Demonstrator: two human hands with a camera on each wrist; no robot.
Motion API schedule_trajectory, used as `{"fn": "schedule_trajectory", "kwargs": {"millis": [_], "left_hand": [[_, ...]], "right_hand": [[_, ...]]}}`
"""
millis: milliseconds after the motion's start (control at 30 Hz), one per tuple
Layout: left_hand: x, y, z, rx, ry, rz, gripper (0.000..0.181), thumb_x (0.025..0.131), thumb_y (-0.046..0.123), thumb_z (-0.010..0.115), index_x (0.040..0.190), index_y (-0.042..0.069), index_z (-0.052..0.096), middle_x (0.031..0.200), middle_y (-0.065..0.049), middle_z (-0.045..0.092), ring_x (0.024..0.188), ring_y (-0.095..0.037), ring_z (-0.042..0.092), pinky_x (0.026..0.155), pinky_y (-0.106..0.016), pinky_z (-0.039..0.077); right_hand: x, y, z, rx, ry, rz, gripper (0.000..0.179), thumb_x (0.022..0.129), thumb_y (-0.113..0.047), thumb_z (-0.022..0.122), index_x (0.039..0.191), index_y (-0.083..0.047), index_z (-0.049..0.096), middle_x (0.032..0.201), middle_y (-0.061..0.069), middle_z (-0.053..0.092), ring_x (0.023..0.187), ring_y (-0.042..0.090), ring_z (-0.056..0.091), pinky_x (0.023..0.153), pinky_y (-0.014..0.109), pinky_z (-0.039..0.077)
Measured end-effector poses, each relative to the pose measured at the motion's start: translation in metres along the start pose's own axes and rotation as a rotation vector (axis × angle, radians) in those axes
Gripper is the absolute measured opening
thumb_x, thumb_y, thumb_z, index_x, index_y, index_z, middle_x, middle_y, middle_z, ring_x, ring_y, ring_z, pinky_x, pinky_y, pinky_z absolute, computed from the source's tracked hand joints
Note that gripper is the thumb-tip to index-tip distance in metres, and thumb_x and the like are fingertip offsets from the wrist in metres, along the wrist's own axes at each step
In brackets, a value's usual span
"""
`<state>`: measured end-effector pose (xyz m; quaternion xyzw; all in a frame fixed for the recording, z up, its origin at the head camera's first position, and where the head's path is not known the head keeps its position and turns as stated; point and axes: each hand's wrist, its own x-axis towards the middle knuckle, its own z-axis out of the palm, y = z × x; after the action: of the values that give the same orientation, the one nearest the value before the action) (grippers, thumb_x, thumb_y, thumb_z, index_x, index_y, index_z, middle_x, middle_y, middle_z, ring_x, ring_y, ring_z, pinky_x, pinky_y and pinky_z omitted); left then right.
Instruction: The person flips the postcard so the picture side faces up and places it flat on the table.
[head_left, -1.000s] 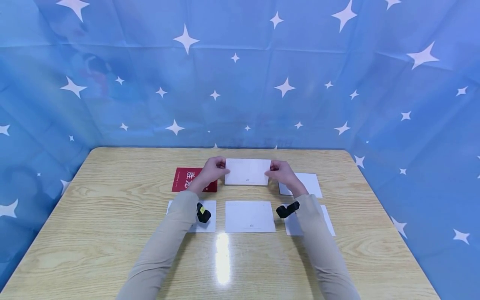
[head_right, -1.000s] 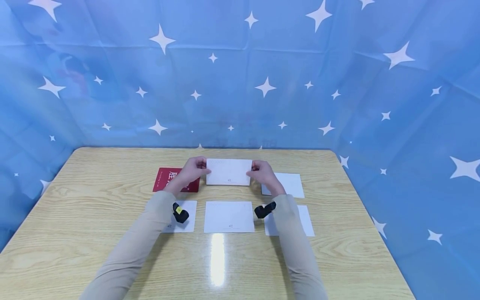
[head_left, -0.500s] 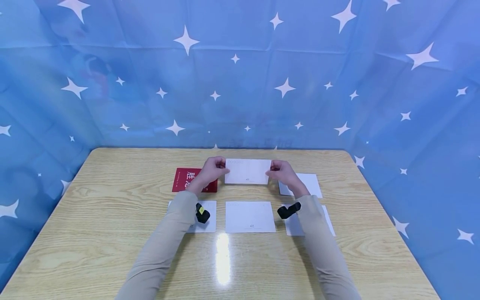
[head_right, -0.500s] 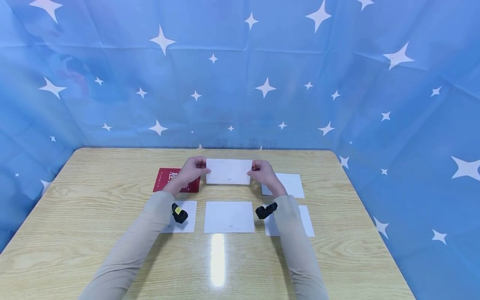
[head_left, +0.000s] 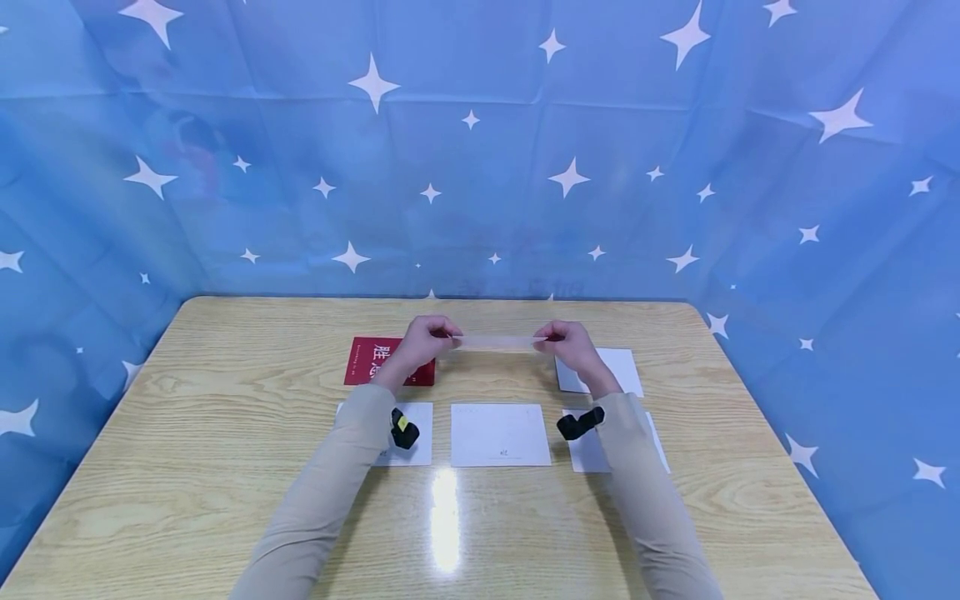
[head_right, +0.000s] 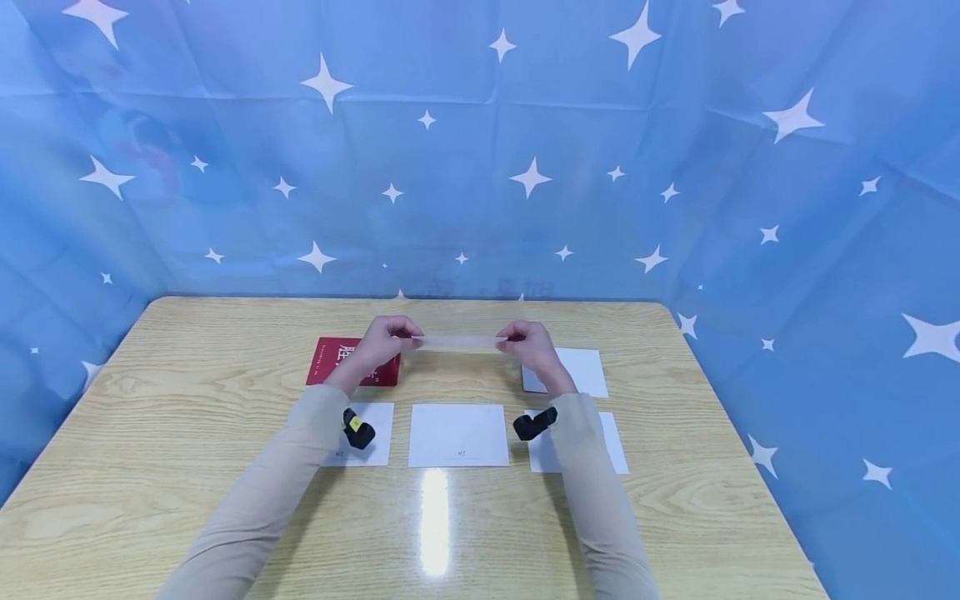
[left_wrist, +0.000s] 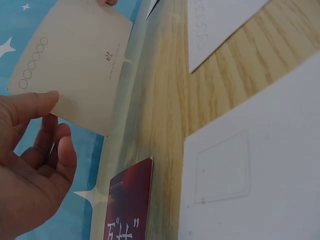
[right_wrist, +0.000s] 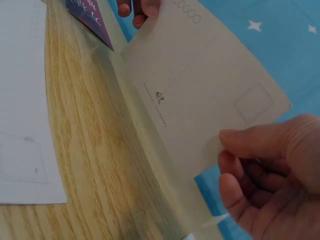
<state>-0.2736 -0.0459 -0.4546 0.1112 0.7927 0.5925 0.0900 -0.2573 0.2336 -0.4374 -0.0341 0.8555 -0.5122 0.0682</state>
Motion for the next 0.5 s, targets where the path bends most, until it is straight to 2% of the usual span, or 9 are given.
{"fn": "schedule_trajectory", "kwargs": {"millis": [100,200,267,367,500], "left_hand": [[-0.0007,-0.0010,0.0000,0.001,-0.002,-0.002,0.012,0.087,0.005,0.064,0.098,0.001,0.070,0.095,-0.007,0.064,0.087,-0.021,0.056,0.075,-0.028,0.048],[-0.0019,-0.0018,-0.0002,-0.010,-0.009,-0.010,0.013,0.088,0.002,0.062,0.097,0.003,0.071,0.099,-0.007,0.065,0.090,-0.020,0.057,0.081,-0.032,0.050],[-0.0024,-0.0025,-0.0005,-0.030,-0.014,-0.017,0.017,0.089,0.000,0.059,0.098,0.004,0.072,0.102,-0.008,0.066,0.092,-0.021,0.057,0.083,-0.036,0.049],[-0.0036,-0.0033,-0.0010,-0.068,-0.023,-0.033,0.020,0.090,0.000,0.055,0.102,0.002,0.071,0.108,-0.010,0.065,0.096,-0.022,0.058,0.086,-0.039,0.048],[-0.0044,-0.0047,-0.0012,-0.090,-0.031,-0.047,0.021,0.092,0.003,0.056,0.108,0.003,0.070,0.114,-0.012,0.063,0.102,-0.024,0.057,0.090,-0.040,0.047]], "right_hand": [[-0.0018,0.0019,-0.0011,0.007,-0.004,-0.032,0.014,0.087,-0.005,0.065,0.099,0.003,0.066,0.094,0.012,0.063,0.084,0.020,0.058,0.084,0.043,0.048],[-0.0046,0.0032,-0.0024,0.042,-0.014,-0.089,0.008,0.085,-0.003,0.066,0.092,-0.002,0.069,0.091,0.011,0.065,0.082,0.020,0.060,0.079,0.036,0.051],[-0.0059,0.0040,-0.0031,0.062,-0.017,-0.097,0.009,0.086,0.000,0.064,0.090,-0.004,0.070,0.091,0.009,0.065,0.082,0.019,0.060,0.077,0.033,0.051],[-0.0060,0.0056,-0.0035,0.061,-0.025,-0.060,0.015,0.089,0.002,0.057,0.095,0.000,0.070,0.097,0.012,0.066,0.088,0.021,0.060,0.083,0.037,0.049],[-0.0052,0.0070,-0.0027,0.036,-0.042,0.026,0.023,0.093,-0.001,0.047,0.106,0.007,0.065,0.112,0.020,0.062,0.106,0.029,0.055,0.094,0.045,0.042]]}}
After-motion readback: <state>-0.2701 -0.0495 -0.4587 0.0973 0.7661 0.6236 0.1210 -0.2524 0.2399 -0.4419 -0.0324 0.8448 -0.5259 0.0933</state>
